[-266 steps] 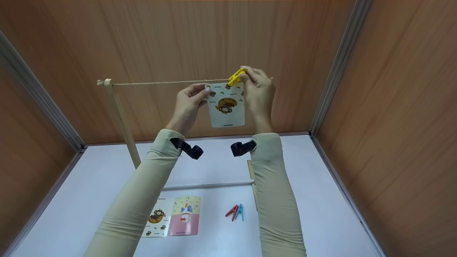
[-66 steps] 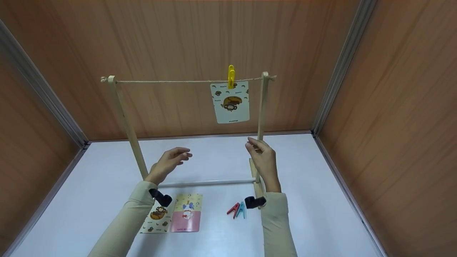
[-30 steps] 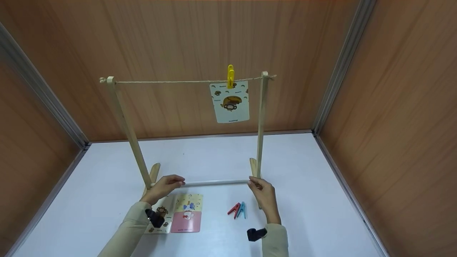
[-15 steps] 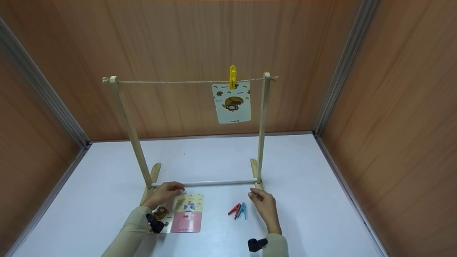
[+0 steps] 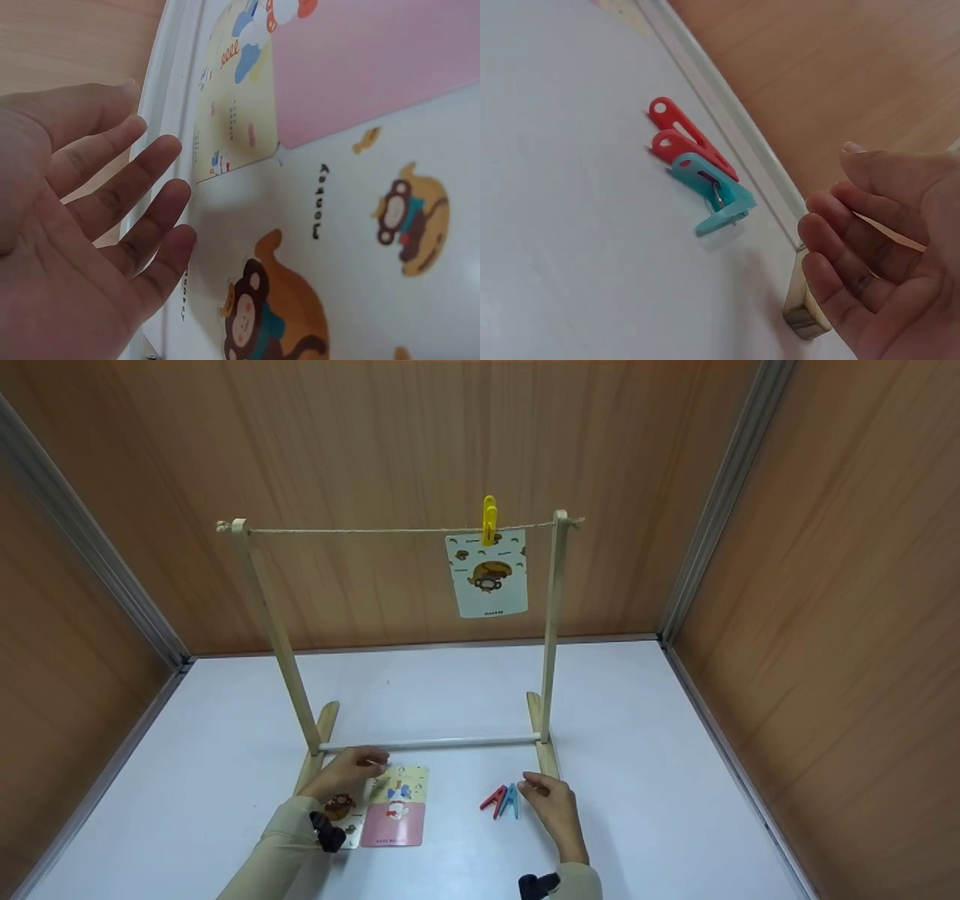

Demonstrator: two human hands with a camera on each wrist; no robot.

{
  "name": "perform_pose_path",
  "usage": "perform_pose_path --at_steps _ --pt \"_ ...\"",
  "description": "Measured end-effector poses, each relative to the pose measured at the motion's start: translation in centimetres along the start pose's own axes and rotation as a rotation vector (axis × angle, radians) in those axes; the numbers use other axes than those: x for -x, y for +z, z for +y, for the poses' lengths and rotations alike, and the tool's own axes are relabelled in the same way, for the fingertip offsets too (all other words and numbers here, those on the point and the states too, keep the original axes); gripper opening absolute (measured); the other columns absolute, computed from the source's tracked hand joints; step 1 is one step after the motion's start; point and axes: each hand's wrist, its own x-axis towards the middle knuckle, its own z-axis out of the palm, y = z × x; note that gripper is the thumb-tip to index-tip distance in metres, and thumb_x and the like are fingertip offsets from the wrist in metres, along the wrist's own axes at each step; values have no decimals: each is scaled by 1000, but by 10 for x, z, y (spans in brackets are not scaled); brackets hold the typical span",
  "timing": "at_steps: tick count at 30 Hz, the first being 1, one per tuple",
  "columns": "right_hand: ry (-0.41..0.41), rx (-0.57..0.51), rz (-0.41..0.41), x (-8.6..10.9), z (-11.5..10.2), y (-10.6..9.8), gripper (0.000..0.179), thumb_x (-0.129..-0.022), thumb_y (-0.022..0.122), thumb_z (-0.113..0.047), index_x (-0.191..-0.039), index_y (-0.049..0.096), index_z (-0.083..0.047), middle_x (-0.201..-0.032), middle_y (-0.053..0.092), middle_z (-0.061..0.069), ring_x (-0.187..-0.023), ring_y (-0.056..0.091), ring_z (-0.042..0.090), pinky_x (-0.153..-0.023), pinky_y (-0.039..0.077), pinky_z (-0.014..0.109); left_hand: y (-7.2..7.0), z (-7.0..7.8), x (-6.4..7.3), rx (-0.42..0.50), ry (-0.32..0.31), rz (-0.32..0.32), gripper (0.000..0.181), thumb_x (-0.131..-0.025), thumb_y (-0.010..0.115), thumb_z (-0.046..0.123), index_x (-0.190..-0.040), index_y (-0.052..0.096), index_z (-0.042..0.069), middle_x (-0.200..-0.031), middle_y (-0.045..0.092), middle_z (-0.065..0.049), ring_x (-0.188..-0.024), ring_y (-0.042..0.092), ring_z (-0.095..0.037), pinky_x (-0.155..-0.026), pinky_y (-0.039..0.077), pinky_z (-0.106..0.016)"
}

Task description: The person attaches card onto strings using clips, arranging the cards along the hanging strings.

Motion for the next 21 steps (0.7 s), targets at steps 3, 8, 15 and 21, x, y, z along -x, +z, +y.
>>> perform_pose_path --at_steps 3,8,15,21 --pt "33 2 -6 3 5 4 34 -90 68 -23 -116 67 -1 -106 69 8 -92 60 15 -77 52 27 1 -2 0 -3 -22 11 33 -91 63 11 -119 60 -8 -112 65 -19 -104 61 -30 -88 52 -43" --pt "54 27 -19 6 12 9 36 -89 68 -24 -116 67 0 -107 69 10 -93 62 16 -80 53 30 4 -4 -1 -11 -40 29 32 -90 64 11 -117 61 -6 -109 65 -16 -100 60 -26 -89 51 -44" --pt "61 72 -19 9 14 13 41 -87 71 -26 -118 65 0 -104 69 8 -92 61 17 -77 50 27 7 -5 -2 1 -92 52 32 -85 68 10 -113 63 -4 -109 65 -15 -102 60 -26 -94 48 -46" --pt "18 89 -17 9 17 19 45 -81 76 -24 -117 65 2 -96 67 6 -85 58 14 -73 47 25 8 -6 -2 -18 -129 54 36 -80 72 8 -113 64 -2 -111 64 -14 -103 58 -27 -93 47 -47"
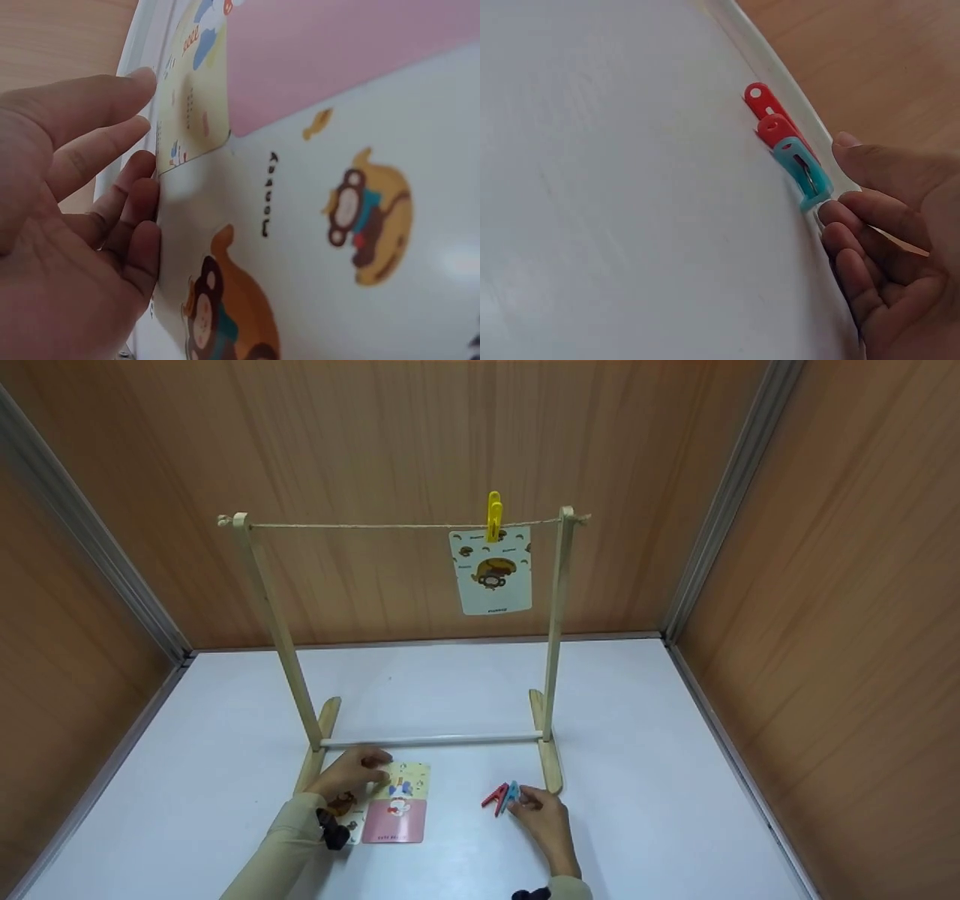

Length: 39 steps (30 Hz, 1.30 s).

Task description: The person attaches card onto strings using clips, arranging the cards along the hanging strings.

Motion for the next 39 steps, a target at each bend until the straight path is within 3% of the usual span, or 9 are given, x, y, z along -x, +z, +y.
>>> perform_pose_path --at_steps 9,24,33,39 --pt "-83 52 16 1 2 8 46 -75 81 -16 -115 66 1 -94 61 6 -82 50 14 -74 43 25 -1 -5 -2 8 -54 -30 42 -78 75 12 -118 63 2 -111 63 -12 -99 57 -25 -79 50 -36" --pt "-135 69 17 1 3 9 53 -72 83 -12 -119 63 4 -95 60 8 -84 49 16 -76 44 25 0 -5 -2 -15 -58 -28 42 -76 78 10 -115 63 5 -114 60 -10 -106 54 -27 -87 46 -40" --pt "-173 95 27 1 4 12 54 -71 83 -13 -118 64 4 -93 58 6 -84 50 13 -78 47 24 2 -8 -5 -55 -8 -20 39 -74 78 4 -110 64 4 -111 59 -11 -105 53 -27 -96 42 -47" --pt "-185 103 25 1 4 12 53 -71 83 -14 -118 64 4 -93 58 6 -85 50 14 -79 47 28 3 -8 -6 -85 -12 -16 37 -73 79 4 -107 64 5 -110 58 -11 -106 53 -28 -98 42 -49"
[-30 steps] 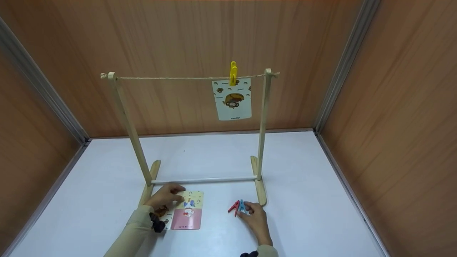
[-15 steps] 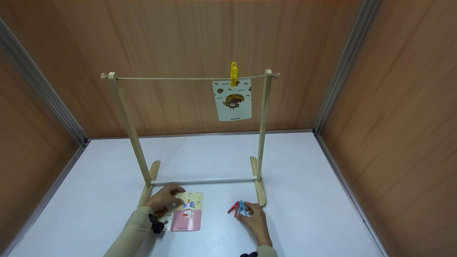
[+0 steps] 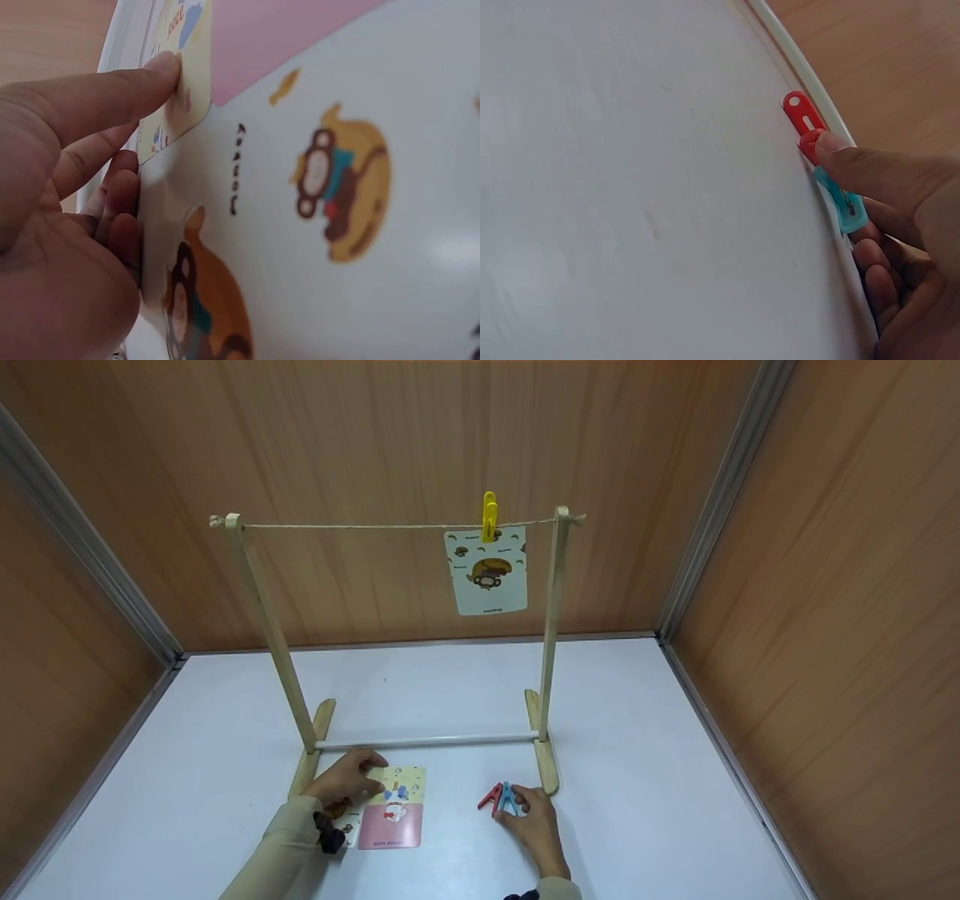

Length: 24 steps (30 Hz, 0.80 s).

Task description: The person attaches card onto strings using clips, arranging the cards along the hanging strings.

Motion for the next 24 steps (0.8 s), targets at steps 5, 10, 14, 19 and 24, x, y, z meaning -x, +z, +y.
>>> perform_pose_path --at_steps 5,10,14,19,24 --pt "0 6 -2 0 0 0 51 -72 83 -13 -117 64 3 -93 58 6 -84 49 13 -78 46 26 1 0 0 -22 -12 4 36 -74 80 5 -106 63 7 -111 57 -10 -106 52 -27 -98 42 -49" --pt "15 13 6 0 0 0 48 -73 81 -11 -117 65 3 -93 56 6 -85 50 14 -77 46 25 1 0 0 -23 12 7 36 -73 80 4 -105 62 6 -108 59 -10 -104 54 -27 -97 42 -49" --pt "50 18 18 0 -1 -1 46 -75 79 -10 -117 65 2 -94 55 6 -87 51 16 -78 45 26 1 0 1 -15 27 -1 36 -74 79 3 -105 61 5 -106 59 -10 -102 54 -26 -95 43 -48" --pt "44 33 35 1 -1 -1 45 -75 79 -8 -116 65 3 -95 53 8 -88 51 18 -78 45 28 0 -1 2 -11 60 -12 36 -74 79 1 -105 60 4 -102 58 -9 -95 53 -23 -85 46 -40" --pt "6 59 51 1 0 -1 44 -74 79 -8 -114 65 3 -95 53 8 -88 52 19 -78 46 28 -1 -1 1 36 101 -27 35 -73 76 -3 -103 58 2 -95 59 -11 -82 51 -19 -67 44 -30"
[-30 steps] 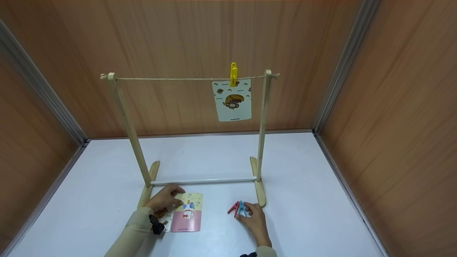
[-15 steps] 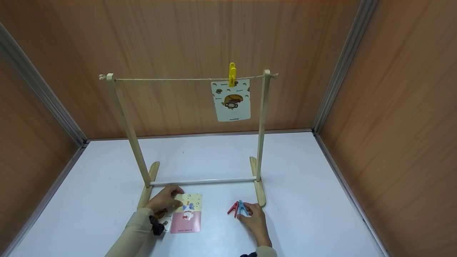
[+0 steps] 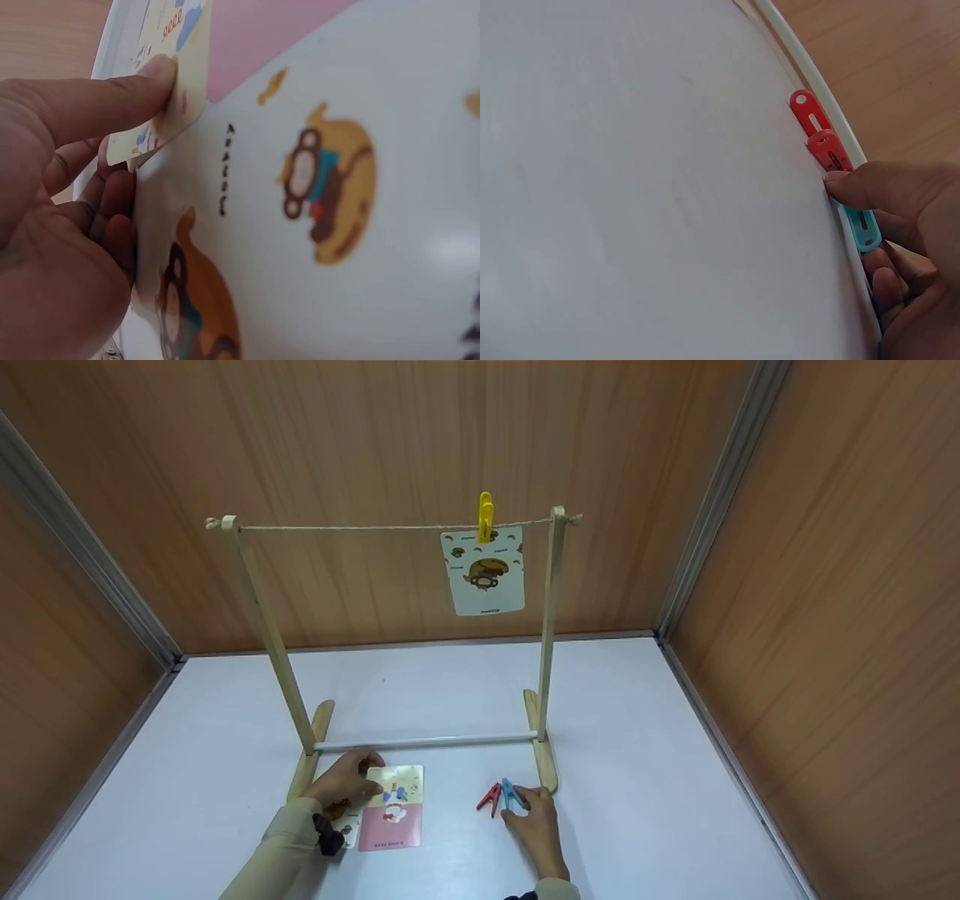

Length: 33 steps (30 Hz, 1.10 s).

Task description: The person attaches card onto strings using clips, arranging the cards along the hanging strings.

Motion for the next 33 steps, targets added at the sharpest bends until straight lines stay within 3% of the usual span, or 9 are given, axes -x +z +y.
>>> perform_pose_path --at_steps 3,7,16,25,33 --pt "18 3 4 -1 0 0 42 -74 80 -9 -112 66 2 -94 53 7 -88 52 18 -78 45 27 0 0 0 41 -5 -5 35 -74 74 -4 -105 58 1 -93 59 -11 -79 51 -19 -64 43 -28" --pt "58 -15 -4 -2 -1 -1 39 -75 79 -9 -110 66 1 -94 53 6 -87 50 18 -76 43 27 0 0 1 53 -18 6 37 -75 75 -3 -108 59 1 -99 61 -11 -86 54 -20 -71 44 -29" --pt "48 -46 6 0 2 -1 36 -78 75 -7 -111 65 3 -92 55 7 -84 50 15 -73 43 22 0 -3 4 10 41 20 34 -75 74 -2 -106 60 1 -100 60 -11 -89 54 -22 -75 44 -31" --pt "71 -64 29 1 2 -4 37 -81 72 -8 -115 64 3 -92 60 7 -84 53 14 -71 45 19 2 -4 3 -2 10 24 34 -77 74 0 -107 61 5 -101 61 -8 -92 56 -21 -82 46 -35" --pt "67 -98 43 2 3 -4 38 -82 71 -8 -117 64 3 -95 63 9 -82 54 10 -71 47 17 7 1 5 -34 61 48 34 -77 73 -4 -107 59 2 -102 59 -9 -94 55 -23 -83 48 -39"
